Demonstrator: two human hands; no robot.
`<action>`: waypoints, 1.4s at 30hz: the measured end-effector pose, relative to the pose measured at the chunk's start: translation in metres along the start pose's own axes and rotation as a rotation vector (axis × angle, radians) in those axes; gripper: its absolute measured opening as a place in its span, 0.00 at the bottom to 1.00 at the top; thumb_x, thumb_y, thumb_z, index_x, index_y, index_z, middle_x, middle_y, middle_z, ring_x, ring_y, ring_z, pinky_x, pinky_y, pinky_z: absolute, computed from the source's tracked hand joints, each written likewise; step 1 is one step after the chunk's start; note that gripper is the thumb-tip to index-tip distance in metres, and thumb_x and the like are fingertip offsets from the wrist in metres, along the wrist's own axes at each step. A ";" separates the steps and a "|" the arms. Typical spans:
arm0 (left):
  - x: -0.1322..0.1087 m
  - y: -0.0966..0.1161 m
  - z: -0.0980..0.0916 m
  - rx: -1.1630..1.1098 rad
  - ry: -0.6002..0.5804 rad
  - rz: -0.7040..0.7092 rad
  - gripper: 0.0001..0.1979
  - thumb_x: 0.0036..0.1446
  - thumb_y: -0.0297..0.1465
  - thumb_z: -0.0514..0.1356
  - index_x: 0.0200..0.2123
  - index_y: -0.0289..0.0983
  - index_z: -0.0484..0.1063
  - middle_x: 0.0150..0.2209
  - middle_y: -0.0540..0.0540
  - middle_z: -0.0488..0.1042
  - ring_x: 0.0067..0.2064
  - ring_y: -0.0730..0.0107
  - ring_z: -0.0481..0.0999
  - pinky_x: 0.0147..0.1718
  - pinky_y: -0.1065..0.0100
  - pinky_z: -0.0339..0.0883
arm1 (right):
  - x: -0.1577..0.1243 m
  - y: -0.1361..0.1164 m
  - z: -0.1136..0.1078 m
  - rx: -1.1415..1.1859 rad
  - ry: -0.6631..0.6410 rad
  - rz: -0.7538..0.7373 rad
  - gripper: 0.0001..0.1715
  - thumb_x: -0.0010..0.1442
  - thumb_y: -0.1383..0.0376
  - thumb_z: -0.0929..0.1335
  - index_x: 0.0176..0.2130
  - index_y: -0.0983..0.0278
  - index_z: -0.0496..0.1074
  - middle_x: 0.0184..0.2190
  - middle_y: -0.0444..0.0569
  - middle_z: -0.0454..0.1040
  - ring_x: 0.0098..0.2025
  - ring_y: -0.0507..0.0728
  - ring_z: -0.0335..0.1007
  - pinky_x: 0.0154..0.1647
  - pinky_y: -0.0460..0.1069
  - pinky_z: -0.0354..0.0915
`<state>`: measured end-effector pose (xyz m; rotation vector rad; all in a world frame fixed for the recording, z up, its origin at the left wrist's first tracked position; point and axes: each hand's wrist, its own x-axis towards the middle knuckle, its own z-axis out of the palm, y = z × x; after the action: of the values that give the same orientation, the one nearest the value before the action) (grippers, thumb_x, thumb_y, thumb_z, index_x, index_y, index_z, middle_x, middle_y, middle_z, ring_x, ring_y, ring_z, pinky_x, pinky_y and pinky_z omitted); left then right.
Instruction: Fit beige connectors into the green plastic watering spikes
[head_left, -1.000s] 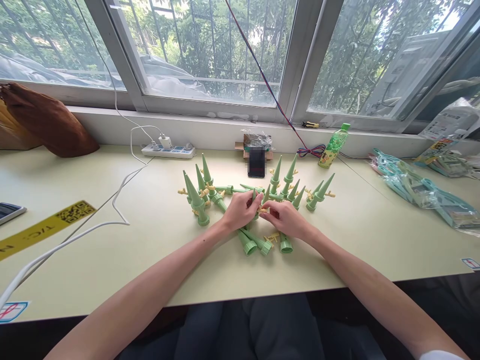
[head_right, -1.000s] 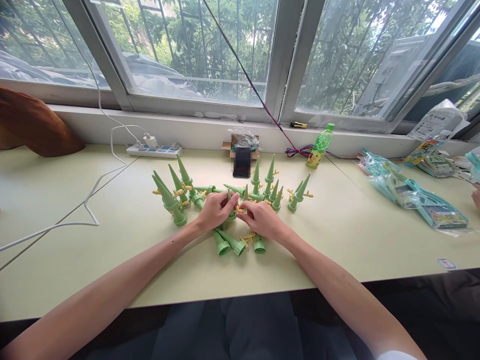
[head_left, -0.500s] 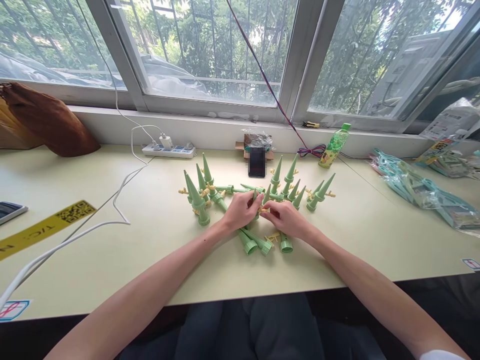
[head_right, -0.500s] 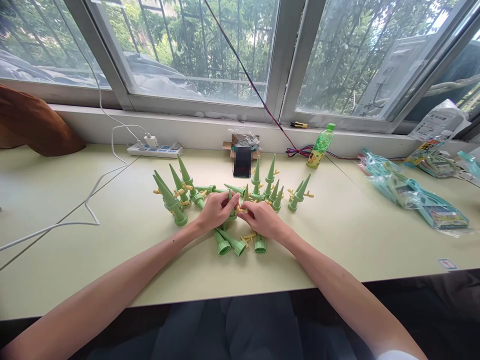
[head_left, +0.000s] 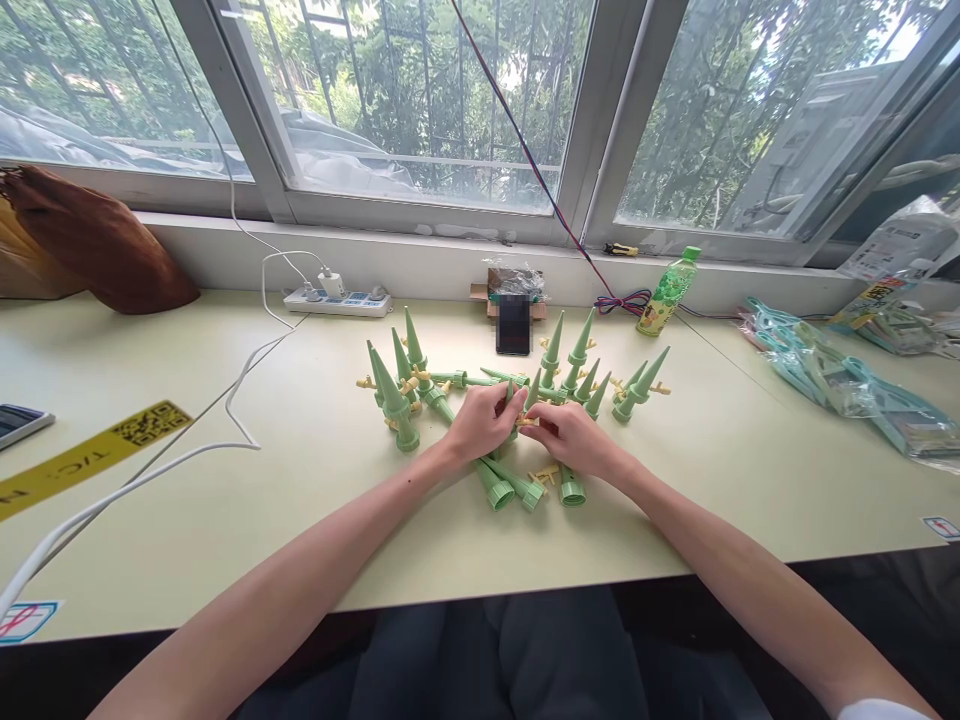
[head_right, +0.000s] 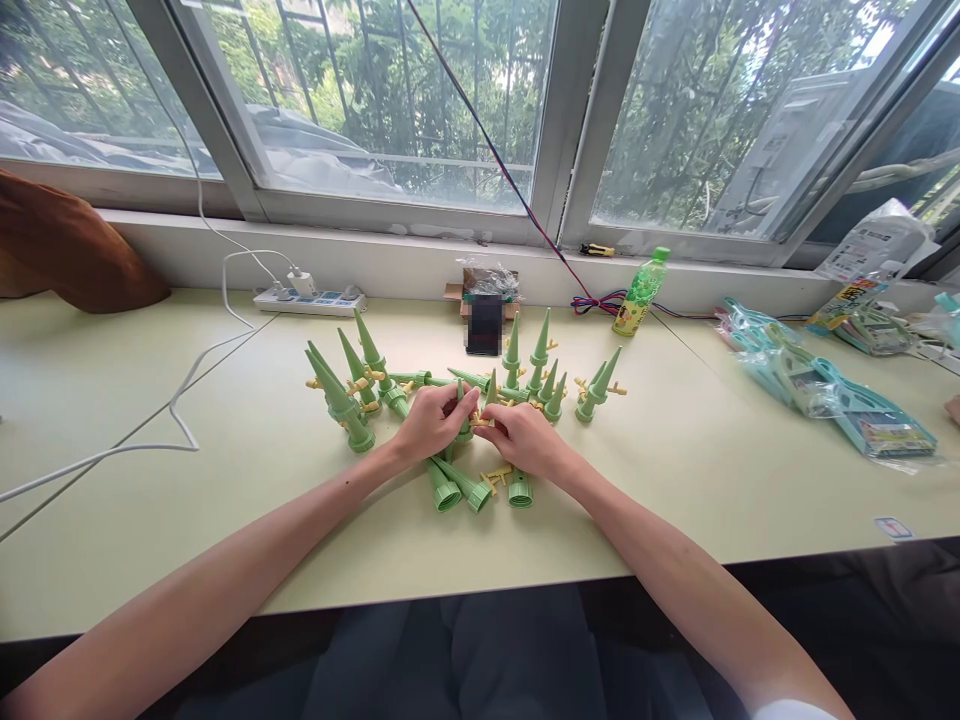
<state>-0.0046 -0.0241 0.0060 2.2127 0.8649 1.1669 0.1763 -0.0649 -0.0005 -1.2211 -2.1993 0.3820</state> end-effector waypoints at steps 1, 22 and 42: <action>0.000 0.000 0.000 0.003 -0.001 0.001 0.22 0.65 0.38 0.52 0.20 0.36 0.59 0.20 0.49 0.69 0.19 0.77 0.58 0.20 0.69 0.50 | 0.000 0.001 0.000 0.001 0.000 -0.008 0.18 0.67 0.58 0.63 0.27 0.63 0.64 0.18 0.38 0.56 0.21 0.49 0.50 0.25 0.46 0.50; -0.001 -0.001 0.000 0.022 0.019 0.066 0.21 0.65 0.38 0.53 0.20 0.36 0.59 0.18 0.51 0.66 0.18 0.79 0.57 0.19 0.70 0.49 | 0.000 -0.002 0.000 0.016 -0.014 -0.017 0.23 0.66 0.58 0.63 0.23 0.63 0.55 0.18 0.38 0.50 0.22 0.49 0.44 0.24 0.46 0.47; -0.001 -0.001 -0.001 0.035 0.015 0.153 0.20 0.65 0.35 0.53 0.20 0.36 0.60 0.20 0.50 0.68 0.19 0.78 0.59 0.19 0.71 0.52 | 0.001 -0.002 -0.001 0.014 -0.023 0.008 0.24 0.68 0.56 0.60 0.23 0.63 0.60 0.17 0.39 0.52 0.21 0.49 0.46 0.24 0.46 0.47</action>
<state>-0.0061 -0.0242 0.0048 2.3360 0.7369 1.2481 0.1756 -0.0650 0.0018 -1.2242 -2.2082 0.4167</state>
